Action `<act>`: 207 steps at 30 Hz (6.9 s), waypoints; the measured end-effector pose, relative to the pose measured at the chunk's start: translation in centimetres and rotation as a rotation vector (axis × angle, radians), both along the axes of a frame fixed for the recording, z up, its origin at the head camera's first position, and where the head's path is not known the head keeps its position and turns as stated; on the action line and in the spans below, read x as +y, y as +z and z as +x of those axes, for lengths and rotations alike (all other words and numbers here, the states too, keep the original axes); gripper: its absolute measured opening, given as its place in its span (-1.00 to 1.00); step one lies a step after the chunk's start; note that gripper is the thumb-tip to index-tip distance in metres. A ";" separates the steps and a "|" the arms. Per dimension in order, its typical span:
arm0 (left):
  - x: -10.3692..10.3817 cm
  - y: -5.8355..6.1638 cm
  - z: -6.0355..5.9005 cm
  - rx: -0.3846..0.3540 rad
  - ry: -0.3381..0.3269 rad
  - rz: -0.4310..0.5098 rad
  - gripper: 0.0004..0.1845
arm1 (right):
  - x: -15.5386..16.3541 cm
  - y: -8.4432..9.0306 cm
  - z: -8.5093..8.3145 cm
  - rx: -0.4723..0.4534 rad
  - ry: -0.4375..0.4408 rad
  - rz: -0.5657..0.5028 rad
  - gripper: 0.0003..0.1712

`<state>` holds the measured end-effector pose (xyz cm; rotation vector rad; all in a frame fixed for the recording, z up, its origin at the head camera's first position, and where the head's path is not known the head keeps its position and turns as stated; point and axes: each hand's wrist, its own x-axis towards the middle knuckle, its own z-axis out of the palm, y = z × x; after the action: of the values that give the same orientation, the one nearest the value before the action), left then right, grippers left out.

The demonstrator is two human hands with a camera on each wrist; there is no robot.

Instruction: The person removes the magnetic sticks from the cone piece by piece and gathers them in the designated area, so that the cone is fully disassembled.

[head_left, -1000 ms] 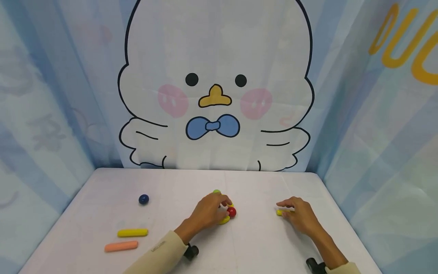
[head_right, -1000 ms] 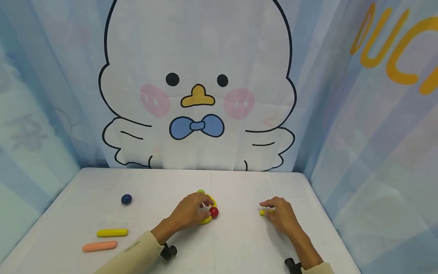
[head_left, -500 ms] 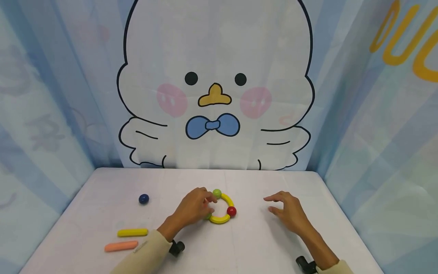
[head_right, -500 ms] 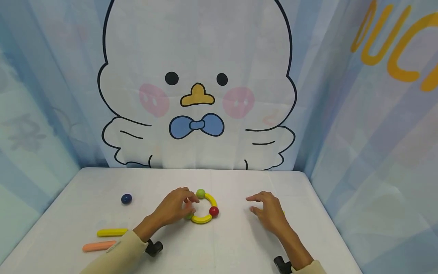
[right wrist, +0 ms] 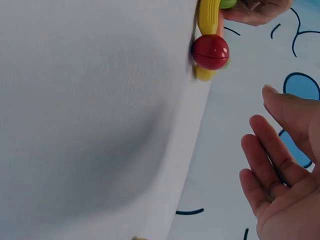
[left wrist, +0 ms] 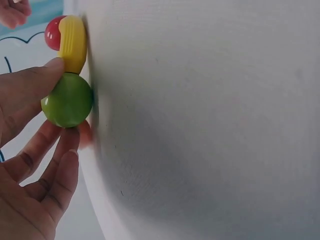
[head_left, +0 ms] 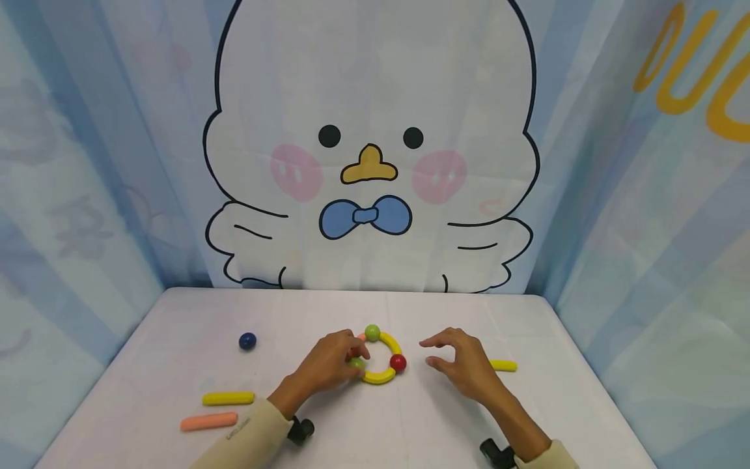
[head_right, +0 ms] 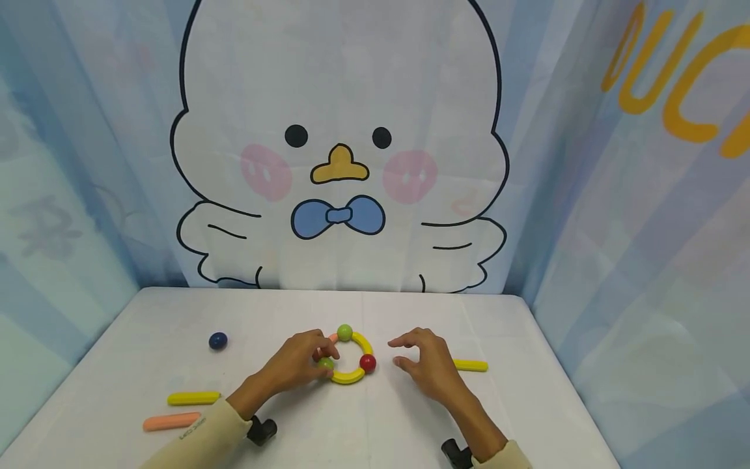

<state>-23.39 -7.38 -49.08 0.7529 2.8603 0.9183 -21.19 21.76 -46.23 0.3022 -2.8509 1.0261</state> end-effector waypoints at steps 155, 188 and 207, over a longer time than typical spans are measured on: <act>-0.6 -0.5 -1.3 0.268 0.221 -0.045 -0.60 | -4.4 -2.5 -0.6 -0.061 -0.081 -0.006 -0.61; 7.2 -0.5 -2.1 0.131 -0.078 0.040 -0.75 | -3.7 -2.8 1.4 -0.215 -0.157 -0.090 -0.66; 7.4 -0.9 -2.2 0.127 -0.080 0.019 -0.75 | -3.6 -2.2 1.7 -0.258 -0.134 -0.014 -0.70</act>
<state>-25.64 -0.01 -49.94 0.9539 2.9074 0.9206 -19.51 18.15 -48.47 -0.0262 -3.0356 1.1318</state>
